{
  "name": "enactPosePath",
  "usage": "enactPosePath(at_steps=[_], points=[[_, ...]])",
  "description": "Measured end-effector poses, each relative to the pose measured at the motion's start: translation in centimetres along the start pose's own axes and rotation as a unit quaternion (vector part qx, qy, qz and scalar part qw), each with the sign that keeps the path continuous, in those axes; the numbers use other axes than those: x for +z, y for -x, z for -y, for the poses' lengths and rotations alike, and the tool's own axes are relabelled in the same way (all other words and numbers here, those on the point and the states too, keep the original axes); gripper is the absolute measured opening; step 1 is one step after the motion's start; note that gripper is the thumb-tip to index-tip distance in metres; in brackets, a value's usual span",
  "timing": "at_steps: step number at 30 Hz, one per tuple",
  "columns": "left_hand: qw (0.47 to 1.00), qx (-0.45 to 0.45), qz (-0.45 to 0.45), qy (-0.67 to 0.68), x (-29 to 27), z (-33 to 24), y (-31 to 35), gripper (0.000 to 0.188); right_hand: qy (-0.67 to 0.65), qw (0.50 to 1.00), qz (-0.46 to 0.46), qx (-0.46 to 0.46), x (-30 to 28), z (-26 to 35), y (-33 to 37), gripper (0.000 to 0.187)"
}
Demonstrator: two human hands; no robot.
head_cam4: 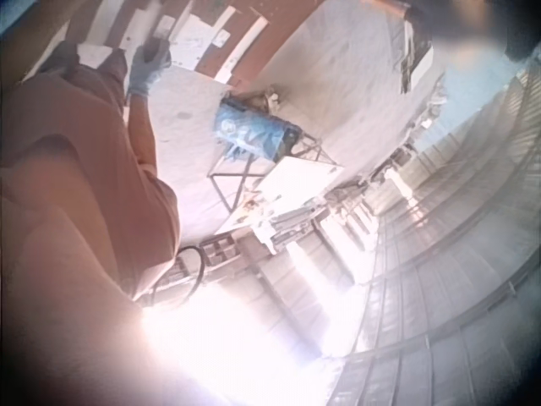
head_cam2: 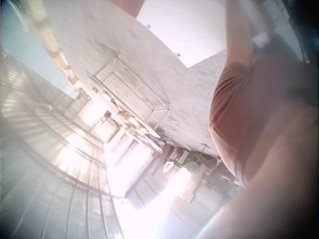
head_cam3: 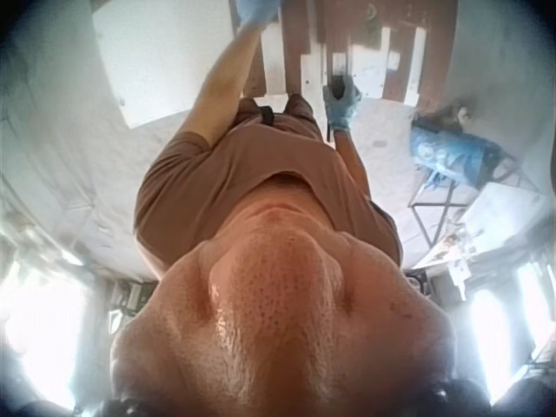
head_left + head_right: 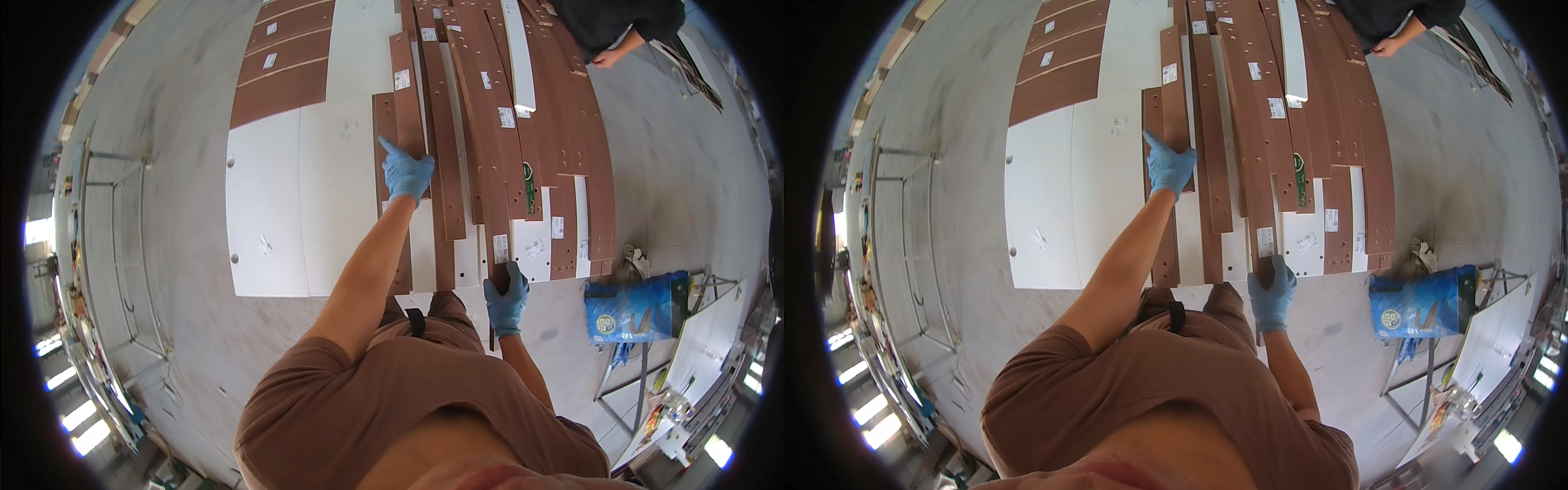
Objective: The person arranges brown and white wooden planks on a large white work surface. They repeatedly pick up planks, place them in rows, and adjust their positions to align with other pieces. A second person is visible nearby, also handling planks.
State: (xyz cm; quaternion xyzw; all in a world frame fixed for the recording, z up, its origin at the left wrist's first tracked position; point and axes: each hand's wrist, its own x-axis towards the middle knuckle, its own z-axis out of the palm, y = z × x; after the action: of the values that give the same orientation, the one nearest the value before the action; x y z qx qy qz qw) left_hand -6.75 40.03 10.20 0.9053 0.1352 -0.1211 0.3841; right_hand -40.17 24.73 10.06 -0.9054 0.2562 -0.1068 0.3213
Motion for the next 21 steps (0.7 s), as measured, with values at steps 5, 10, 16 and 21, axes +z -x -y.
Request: enactPosePath(at_steps=[5,10,16,21], points=[[0.947,-0.002,0.066,0.313,-5.8,5.0,-1.1,0.104,-0.013,0.999,-0.044,-0.004,3.8,4.7,3.9,0.068],[0.776,-0.063,0.181,0.601,-15.2,10.5,0.5,0.037,0.050,0.997,-0.063,0.016,9.7,9.5,7.0,0.071],[0.855,-0.036,0.129,0.501,-20.6,16.5,2.5,0.077,0.073,0.996,-0.050,0.033,13.2,11.8,8.2,0.064],[0.904,-0.020,0.083,0.418,-21.1,21.0,0.9,0.085,0.116,0.989,-0.090,0.007,15.2,11.1,7.4,0.061]])
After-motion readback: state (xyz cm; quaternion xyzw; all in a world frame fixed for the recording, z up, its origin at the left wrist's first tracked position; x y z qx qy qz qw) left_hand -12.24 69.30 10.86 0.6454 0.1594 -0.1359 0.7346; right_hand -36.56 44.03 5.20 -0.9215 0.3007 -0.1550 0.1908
